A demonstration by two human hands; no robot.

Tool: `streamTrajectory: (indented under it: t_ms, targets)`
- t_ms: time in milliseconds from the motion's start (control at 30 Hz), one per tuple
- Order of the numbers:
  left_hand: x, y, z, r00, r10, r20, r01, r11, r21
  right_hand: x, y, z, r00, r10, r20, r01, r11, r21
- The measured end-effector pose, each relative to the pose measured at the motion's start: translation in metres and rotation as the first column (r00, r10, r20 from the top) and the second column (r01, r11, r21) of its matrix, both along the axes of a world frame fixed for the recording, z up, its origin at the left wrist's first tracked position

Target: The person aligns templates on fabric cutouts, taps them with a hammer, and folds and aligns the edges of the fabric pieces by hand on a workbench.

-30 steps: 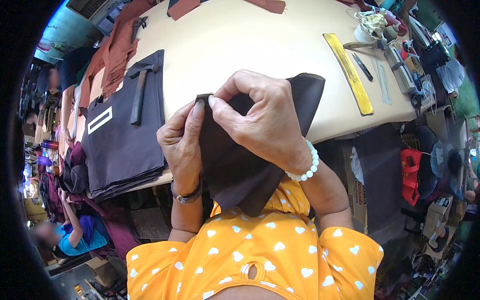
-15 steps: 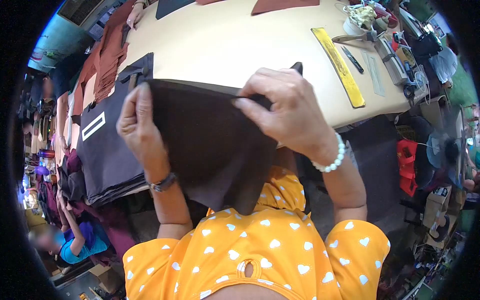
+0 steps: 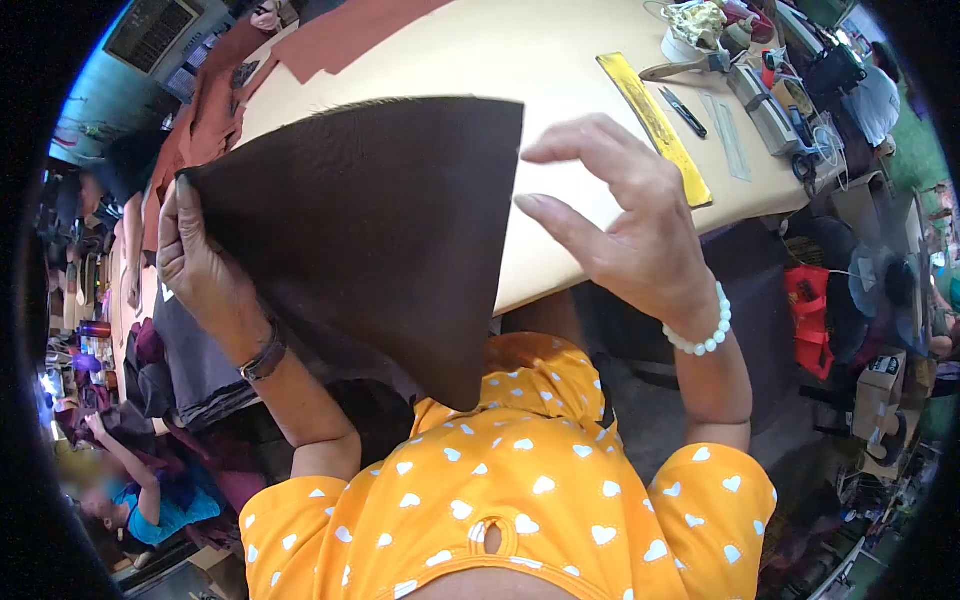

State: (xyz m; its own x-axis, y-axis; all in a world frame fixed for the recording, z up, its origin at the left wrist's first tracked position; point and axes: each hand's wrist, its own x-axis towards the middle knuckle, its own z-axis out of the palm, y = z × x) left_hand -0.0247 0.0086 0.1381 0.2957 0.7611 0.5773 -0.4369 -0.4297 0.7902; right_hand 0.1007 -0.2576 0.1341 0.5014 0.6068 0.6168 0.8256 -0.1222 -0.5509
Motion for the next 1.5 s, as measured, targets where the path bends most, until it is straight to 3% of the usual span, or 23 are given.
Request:
streamTrajectory:
  t_ms: [100,167,333,433,533,633,767,867,1267,1367,1500]
  targets:
    - [0.0,-0.002,0.004,0.993,0.066,-0.094,-0.052,0.989,0.139,0.005,0.026,0.018,0.982,0.059,0.18,-0.071,0.996,0.061]
    - [0.001,-0.006,0.01,0.997,0.039,-0.069,-0.031,0.992,0.12,0.01,0.044,0.018,0.973,0.074,0.22,-0.084,0.996,0.036]
    - [-0.004,-0.003,0.014,0.996,0.072,-0.056,-0.065,0.99,0.124,0.017,0.047,0.009,0.925,0.283,-0.253,-0.336,0.922,-0.195]
    - [-0.008,0.001,0.014,0.988,0.128,-0.087,-0.118,0.986,0.117,0.011,0.032,-0.011,0.913,0.284,-0.294,-0.337,0.93,-0.146]
    - [-0.005,0.001,0.011,0.992,0.104,-0.076,-0.098,0.991,0.088,-0.002,0.027,-0.041,0.802,0.292,-0.521,-0.236,0.956,0.174]
    - [-0.001,0.0,0.008,1.0,0.023,-0.014,-0.023,1.0,0.018,-0.015,0.022,-0.048,0.581,0.329,-0.744,-0.057,0.929,0.367]
    - [0.001,0.004,0.003,0.999,-0.047,0.016,0.048,0.998,-0.036,-0.027,0.03,-0.049,0.552,0.386,-0.739,0.153,0.824,0.545]
    - [0.001,0.003,0.002,1.0,-0.025,0.005,0.026,0.999,-0.046,-0.026,0.029,-0.059,0.584,0.375,-0.72,0.202,0.791,0.577]
    - [0.004,0.008,-0.002,0.997,-0.069,-0.033,0.066,0.996,-0.065,-0.025,0.01,-0.05,0.808,0.225,-0.544,0.049,0.895,0.443]
    - [0.006,0.007,-0.003,0.995,-0.1,-0.021,0.098,0.993,-0.07,-0.022,0.002,-0.045,0.809,0.231,-0.541,-0.024,0.932,0.362]
    - [0.008,0.006,-0.004,0.996,-0.084,-0.026,0.083,0.995,-0.05,-0.021,0.002,-0.046,0.768,0.231,-0.598,0.039,0.914,0.403]
